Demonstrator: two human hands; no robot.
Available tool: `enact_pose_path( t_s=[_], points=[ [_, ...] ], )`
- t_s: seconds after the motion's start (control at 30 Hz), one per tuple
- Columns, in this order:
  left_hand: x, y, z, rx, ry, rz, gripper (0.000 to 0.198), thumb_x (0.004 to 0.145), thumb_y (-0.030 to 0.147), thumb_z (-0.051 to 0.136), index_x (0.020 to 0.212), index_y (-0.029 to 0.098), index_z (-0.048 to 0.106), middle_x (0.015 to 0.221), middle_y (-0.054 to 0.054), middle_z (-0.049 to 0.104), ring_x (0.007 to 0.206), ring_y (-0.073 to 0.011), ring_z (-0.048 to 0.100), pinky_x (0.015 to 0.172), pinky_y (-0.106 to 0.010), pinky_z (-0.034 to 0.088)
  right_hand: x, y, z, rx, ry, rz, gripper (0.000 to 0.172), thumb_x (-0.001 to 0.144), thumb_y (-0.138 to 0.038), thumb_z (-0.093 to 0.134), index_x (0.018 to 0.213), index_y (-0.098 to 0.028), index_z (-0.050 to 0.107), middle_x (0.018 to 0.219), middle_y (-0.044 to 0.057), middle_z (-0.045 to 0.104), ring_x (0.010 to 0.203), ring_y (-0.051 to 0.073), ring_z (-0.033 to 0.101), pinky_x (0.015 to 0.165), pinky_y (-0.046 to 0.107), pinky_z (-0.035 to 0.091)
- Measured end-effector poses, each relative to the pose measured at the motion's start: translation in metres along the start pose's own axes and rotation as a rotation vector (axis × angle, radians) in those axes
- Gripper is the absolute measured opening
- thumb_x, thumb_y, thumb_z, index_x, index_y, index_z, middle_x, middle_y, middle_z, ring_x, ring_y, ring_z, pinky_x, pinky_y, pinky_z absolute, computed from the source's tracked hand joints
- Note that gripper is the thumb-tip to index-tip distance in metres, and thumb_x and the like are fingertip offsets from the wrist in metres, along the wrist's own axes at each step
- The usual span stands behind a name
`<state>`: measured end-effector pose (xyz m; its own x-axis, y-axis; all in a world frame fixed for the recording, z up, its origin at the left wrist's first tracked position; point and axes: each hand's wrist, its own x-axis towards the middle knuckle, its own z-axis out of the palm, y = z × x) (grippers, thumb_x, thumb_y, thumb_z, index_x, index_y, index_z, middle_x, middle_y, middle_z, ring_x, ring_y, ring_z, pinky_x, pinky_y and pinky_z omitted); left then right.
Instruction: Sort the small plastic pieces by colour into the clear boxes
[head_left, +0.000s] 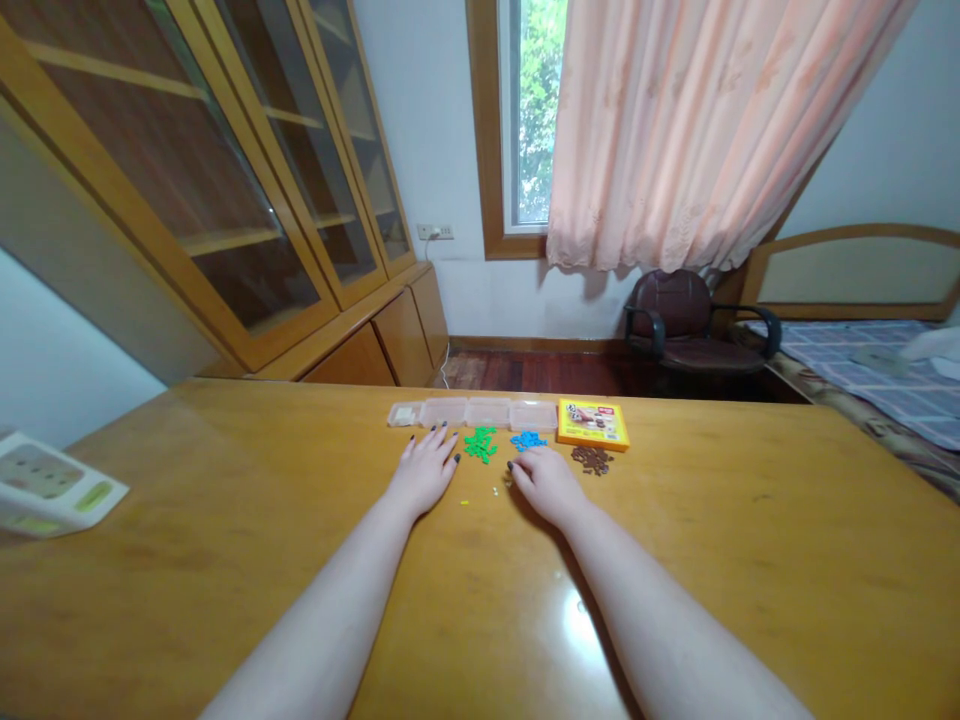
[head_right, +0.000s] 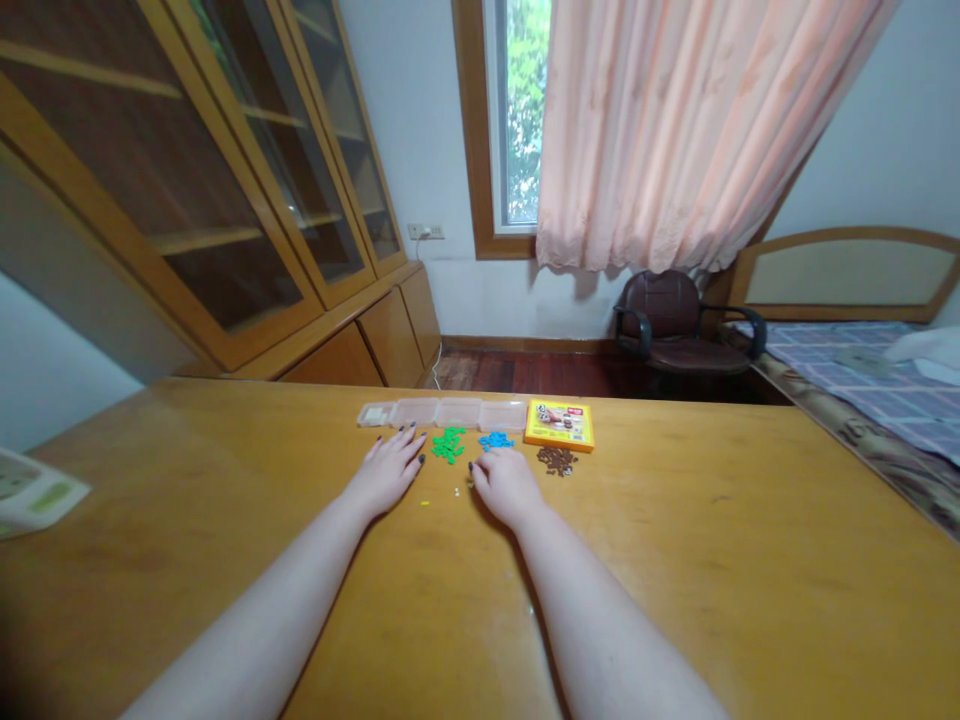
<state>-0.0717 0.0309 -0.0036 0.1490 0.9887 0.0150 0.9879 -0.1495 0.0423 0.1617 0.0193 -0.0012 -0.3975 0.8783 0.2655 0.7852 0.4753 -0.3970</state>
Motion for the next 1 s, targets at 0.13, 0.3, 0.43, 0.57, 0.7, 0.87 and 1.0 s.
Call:
enact_pose_path(
  t_s=[0.13,0.3,0.43,0.57,0.7,0.87,1.0],
  points=[
    [-0.019,0.0,-0.004,-0.011,-0.057,-0.008,0.053,0.091,0.04,0.024,0.139,0.021,0.036,0.148,-0.005,0.03,0.137,-0.0224,0.023,0.112,-0.048,0.015,-0.002,-0.003,-0.001,-0.008,-0.088,0.061,0.032,0.09,-0.028,0.041,0.073,-0.018,0.067,0.076,0.006,0.065,0.071,0.015,0.056,0.064,0.025,0.036],
    [-0.042,0.002,-0.01,-0.043,-0.259,-0.028,0.069,0.087,0.055,0.027,0.145,0.021,0.016,0.152,-0.007,0.007,0.14,-0.0278,0.007,0.111,-0.052,0.013,-0.005,-0.011,0.001,0.177,-0.203,-0.118,0.019,0.084,-0.025,0.051,0.087,-0.019,0.069,0.086,0.005,0.067,0.082,0.016,0.059,0.074,0.025,0.04],
    [-0.042,0.005,-0.014,-0.04,-0.25,-0.056,0.072,0.087,0.055,0.027,0.146,0.017,0.011,0.152,-0.011,0.004,0.14,-0.0286,0.008,0.111,-0.05,0.014,-0.005,-0.011,0.002,0.33,-0.218,-0.137,0.021,0.083,-0.023,0.053,0.097,-0.021,0.068,0.094,0.004,0.068,0.086,0.015,0.059,0.078,0.025,0.042],
    [-0.037,0.004,-0.013,-0.044,-0.195,-0.03,0.071,0.087,0.052,0.03,0.146,0.018,0.011,0.152,-0.01,0.007,0.14,-0.0281,0.009,0.111,-0.049,0.014,-0.002,-0.007,0.001,0.2,-0.117,-0.017,0.025,0.087,-0.023,0.045,0.084,-0.018,0.069,0.083,0.006,0.067,0.08,0.016,0.058,0.074,0.026,0.042],
    [-0.035,0.003,-0.009,-0.046,-0.18,0.005,0.071,0.087,0.055,0.029,0.146,0.019,0.012,0.153,-0.01,0.006,0.14,-0.0283,0.007,0.112,-0.05,0.011,-0.003,-0.008,0.0,0.198,-0.121,-0.051,0.023,0.084,-0.021,0.048,0.091,-0.018,0.07,0.09,0.007,0.067,0.087,0.016,0.059,0.081,0.027,0.042],
    [-0.036,0.006,-0.005,-0.043,-0.191,0.041,0.069,0.087,0.054,0.03,0.145,0.02,0.016,0.153,-0.01,0.007,0.14,-0.0281,0.009,0.112,-0.049,0.011,-0.007,-0.013,0.002,0.386,-0.221,-0.185,0.035,0.078,-0.019,0.056,0.111,-0.024,0.064,0.108,0.003,0.067,0.099,0.016,0.059,0.091,0.029,0.041],
    [-0.035,0.005,-0.004,-0.001,-0.099,-0.073,0.068,0.086,0.054,0.034,0.145,0.023,0.019,0.153,-0.012,0.004,0.139,-0.0318,0.008,0.11,-0.054,0.012,-0.005,-0.008,0.006,0.405,-0.112,-0.043,0.033,0.082,-0.016,0.048,0.109,-0.021,0.065,0.108,0.004,0.067,0.099,0.017,0.059,0.091,0.03,0.043]
  ],
)
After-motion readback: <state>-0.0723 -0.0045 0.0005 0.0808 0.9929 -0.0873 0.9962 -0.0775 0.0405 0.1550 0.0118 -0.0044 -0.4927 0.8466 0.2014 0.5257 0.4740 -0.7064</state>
